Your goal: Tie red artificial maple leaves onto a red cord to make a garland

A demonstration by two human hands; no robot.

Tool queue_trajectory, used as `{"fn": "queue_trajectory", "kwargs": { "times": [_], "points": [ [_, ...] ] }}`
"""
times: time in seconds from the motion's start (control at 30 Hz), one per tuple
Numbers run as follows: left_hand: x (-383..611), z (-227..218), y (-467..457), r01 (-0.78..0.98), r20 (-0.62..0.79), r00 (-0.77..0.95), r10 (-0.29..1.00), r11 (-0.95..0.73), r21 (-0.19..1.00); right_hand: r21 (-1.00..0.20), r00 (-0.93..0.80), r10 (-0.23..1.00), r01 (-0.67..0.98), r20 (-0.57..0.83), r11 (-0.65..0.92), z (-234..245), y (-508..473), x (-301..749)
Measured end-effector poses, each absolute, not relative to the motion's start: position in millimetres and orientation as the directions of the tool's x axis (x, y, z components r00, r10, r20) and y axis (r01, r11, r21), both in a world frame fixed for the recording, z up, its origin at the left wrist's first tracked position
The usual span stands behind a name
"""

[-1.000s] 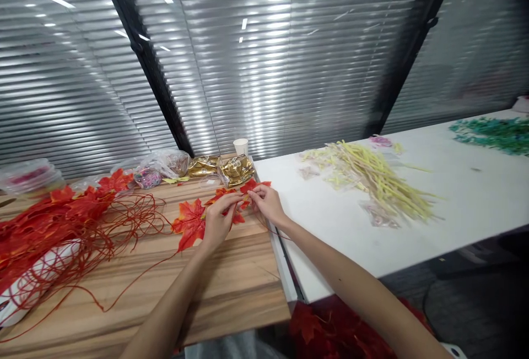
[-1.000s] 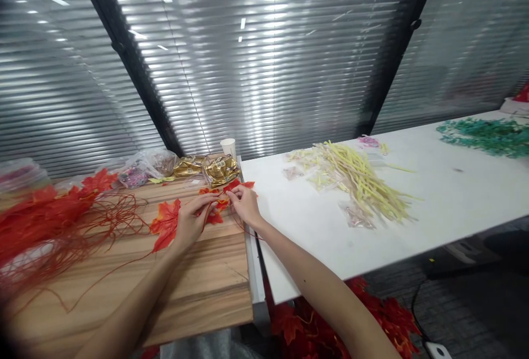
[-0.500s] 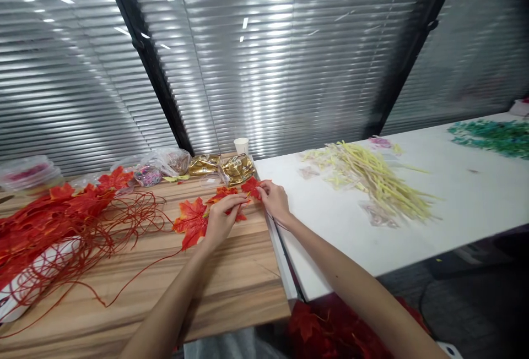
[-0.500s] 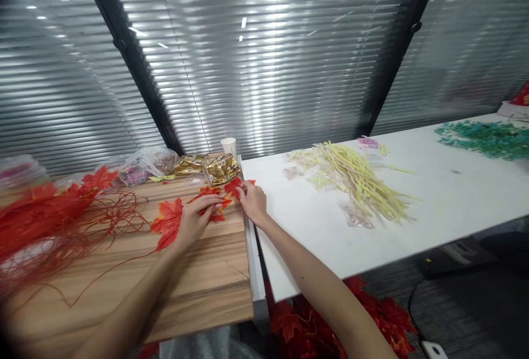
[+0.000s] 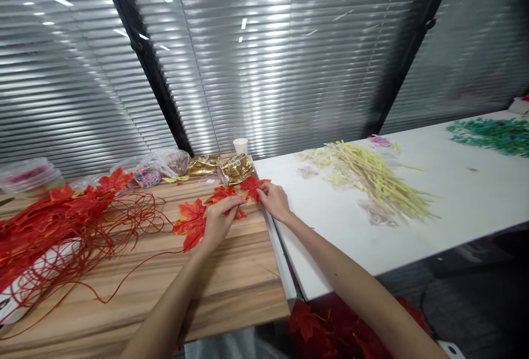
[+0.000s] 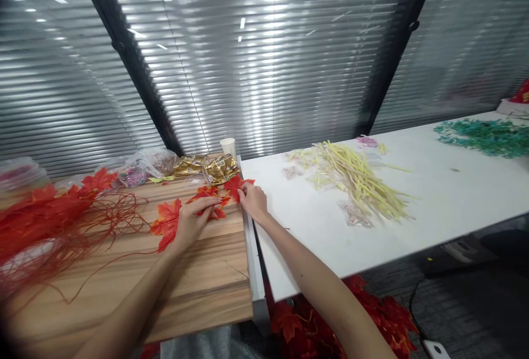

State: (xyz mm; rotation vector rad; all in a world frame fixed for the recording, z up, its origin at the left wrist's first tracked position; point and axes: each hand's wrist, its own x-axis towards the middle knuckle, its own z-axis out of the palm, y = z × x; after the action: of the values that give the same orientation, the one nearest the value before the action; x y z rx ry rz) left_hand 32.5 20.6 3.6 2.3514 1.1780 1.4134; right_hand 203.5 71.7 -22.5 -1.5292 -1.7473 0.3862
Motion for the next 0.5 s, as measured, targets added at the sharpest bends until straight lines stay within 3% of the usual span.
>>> {"fn": "queue_trajectory", "kwargs": {
  "times": [0.5],
  "points": [
    [34.9, 7.4, 17.4, 0.557, 0.689, 0.272, 0.672, -0.694, 0.456, -0.587, -0.114, 0.936, 0.751, 0.333, 0.301, -23.6, 65.3, 194.2]
  ]
}}
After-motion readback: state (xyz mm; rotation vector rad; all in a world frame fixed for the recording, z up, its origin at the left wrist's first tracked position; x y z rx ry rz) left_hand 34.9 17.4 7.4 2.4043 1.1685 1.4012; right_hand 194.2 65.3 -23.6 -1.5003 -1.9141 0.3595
